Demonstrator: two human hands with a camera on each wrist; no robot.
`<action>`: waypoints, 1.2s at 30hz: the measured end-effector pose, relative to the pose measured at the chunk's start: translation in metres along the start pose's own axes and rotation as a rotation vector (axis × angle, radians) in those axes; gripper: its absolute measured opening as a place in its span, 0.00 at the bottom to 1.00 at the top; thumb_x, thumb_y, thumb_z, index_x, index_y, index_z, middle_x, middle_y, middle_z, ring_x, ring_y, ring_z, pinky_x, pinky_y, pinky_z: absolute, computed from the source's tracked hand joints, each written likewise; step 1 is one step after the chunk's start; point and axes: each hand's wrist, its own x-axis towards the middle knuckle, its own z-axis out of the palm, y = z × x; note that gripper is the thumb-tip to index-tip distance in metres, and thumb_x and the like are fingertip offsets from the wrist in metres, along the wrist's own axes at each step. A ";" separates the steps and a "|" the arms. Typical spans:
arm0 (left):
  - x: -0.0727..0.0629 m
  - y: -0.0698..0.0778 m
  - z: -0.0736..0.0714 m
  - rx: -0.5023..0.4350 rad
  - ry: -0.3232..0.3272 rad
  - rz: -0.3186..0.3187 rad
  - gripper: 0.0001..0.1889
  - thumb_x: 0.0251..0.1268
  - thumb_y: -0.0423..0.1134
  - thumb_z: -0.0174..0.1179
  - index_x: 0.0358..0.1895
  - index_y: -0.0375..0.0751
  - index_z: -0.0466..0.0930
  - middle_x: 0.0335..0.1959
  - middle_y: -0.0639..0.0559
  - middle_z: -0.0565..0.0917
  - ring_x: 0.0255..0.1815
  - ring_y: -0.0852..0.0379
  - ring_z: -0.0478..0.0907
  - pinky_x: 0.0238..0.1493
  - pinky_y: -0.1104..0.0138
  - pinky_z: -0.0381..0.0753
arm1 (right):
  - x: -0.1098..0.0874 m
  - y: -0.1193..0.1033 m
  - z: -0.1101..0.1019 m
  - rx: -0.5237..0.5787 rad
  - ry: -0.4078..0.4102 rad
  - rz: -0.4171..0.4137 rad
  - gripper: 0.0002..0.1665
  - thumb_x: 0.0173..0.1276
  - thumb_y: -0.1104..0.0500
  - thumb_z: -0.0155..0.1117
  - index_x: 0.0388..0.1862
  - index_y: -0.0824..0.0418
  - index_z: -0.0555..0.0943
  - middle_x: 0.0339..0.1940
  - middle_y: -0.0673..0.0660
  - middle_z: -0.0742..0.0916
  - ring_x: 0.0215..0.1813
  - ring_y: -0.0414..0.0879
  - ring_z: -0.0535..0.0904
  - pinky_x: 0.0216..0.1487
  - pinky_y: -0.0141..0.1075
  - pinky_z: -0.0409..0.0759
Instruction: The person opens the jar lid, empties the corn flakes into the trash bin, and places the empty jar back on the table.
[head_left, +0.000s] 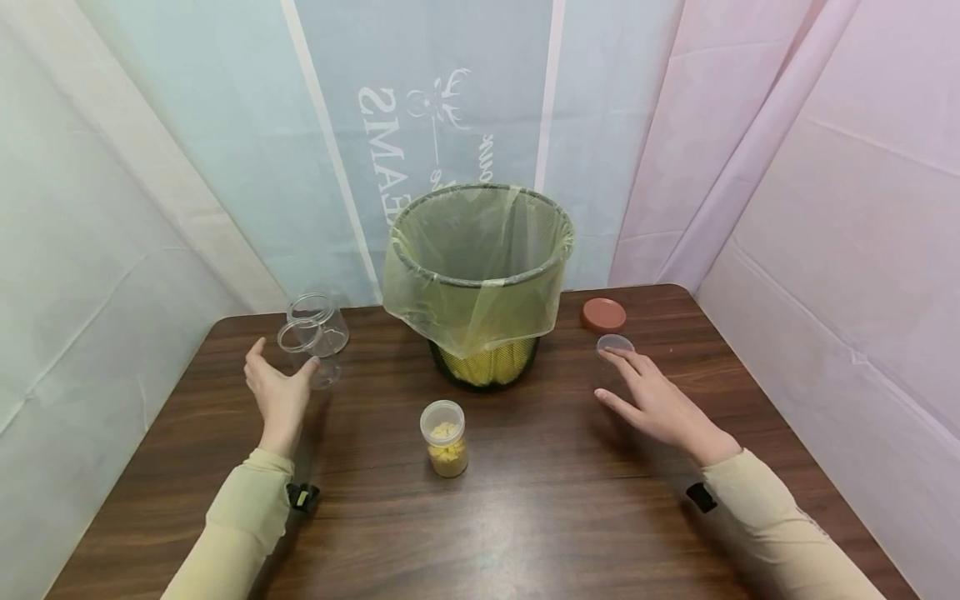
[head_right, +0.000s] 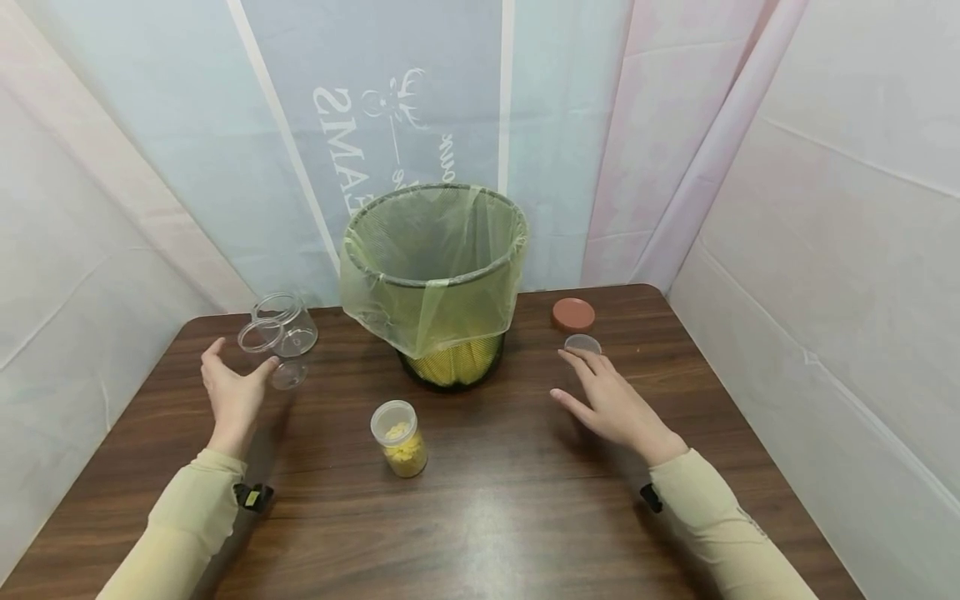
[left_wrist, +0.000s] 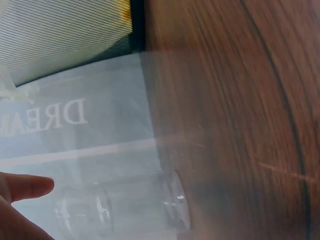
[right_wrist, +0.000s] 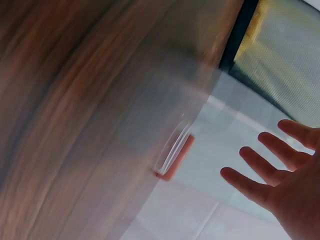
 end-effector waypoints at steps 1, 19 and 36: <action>-0.003 0.001 -0.001 -0.004 0.020 0.019 0.42 0.53 0.34 0.66 0.70 0.39 0.51 0.67 0.35 0.57 0.70 0.41 0.50 0.70 0.51 0.53 | 0.001 -0.003 0.001 0.003 0.010 -0.019 0.36 0.68 0.44 0.59 0.70 0.58 0.64 0.67 0.61 0.69 0.68 0.59 0.63 0.62 0.56 0.66; -0.045 0.025 0.008 -0.060 0.159 0.600 0.31 0.51 0.35 0.68 0.62 0.38 0.70 0.62 0.43 0.72 0.63 0.47 0.60 0.59 0.58 0.55 | 0.008 -0.063 0.013 0.024 0.034 -0.230 0.34 0.68 0.46 0.58 0.70 0.56 0.65 0.66 0.53 0.73 0.67 0.47 0.67 0.64 0.45 0.68; -0.060 0.043 0.020 -0.006 -0.015 0.551 0.30 0.52 0.35 0.68 0.60 0.35 0.69 0.59 0.40 0.72 0.58 0.41 0.61 0.56 0.52 0.60 | 0.027 -0.107 0.034 0.082 0.030 -0.371 0.33 0.69 0.45 0.56 0.69 0.56 0.66 0.64 0.51 0.74 0.65 0.44 0.69 0.63 0.41 0.70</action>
